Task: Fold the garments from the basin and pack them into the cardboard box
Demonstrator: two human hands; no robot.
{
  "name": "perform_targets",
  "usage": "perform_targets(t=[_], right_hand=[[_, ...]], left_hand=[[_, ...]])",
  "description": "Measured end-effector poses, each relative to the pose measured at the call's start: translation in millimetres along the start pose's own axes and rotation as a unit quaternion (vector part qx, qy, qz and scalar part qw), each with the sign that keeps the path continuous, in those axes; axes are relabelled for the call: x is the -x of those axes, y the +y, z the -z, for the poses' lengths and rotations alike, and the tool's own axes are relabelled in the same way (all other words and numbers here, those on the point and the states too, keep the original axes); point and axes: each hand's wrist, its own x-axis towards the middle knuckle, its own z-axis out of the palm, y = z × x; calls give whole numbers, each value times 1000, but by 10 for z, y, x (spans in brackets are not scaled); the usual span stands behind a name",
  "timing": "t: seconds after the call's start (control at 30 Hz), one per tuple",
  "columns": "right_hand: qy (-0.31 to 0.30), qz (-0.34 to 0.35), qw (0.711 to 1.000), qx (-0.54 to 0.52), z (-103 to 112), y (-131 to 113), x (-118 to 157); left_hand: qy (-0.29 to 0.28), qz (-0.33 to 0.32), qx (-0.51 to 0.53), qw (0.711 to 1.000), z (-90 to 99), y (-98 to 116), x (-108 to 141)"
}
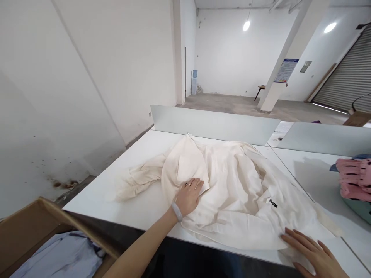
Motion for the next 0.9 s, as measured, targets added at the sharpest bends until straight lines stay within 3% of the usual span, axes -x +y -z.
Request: perform_targets(t=[0.13,0.23,0.3,0.4,0.53,0.67,0.8,0.87,0.9], right_hand=[[-40,-42,990,-127,480,-191,-446],[-86,-21,962,-257,863,-481,-1178],[-112,19,943,-312,970,-665,-1793],[-109,28,921,-373,869,-893,-2730],[-111,-35,877,-466,542,-1167,-3636],[-114,-72,849,-511,315,-1393,-4063],[-108,-89,830,-540,172,-1545,-4310],[-103,-101,817,-558,116,-1626,-4435],[-99,-106,810,-568,94,-1671,-4502]], left_hand=[[-27,75,23,997,-22,-119,-45],[9,133,87,987,101,-142,23],[27,104,110,988,151,-62,20],[5,23,130,991,119,128,-107],[-1,31,161,987,43,233,-319],[25,75,196,977,121,66,-364],[68,132,233,961,291,-238,-211],[114,176,276,938,380,-387,-52],[154,207,324,910,426,-446,43]])
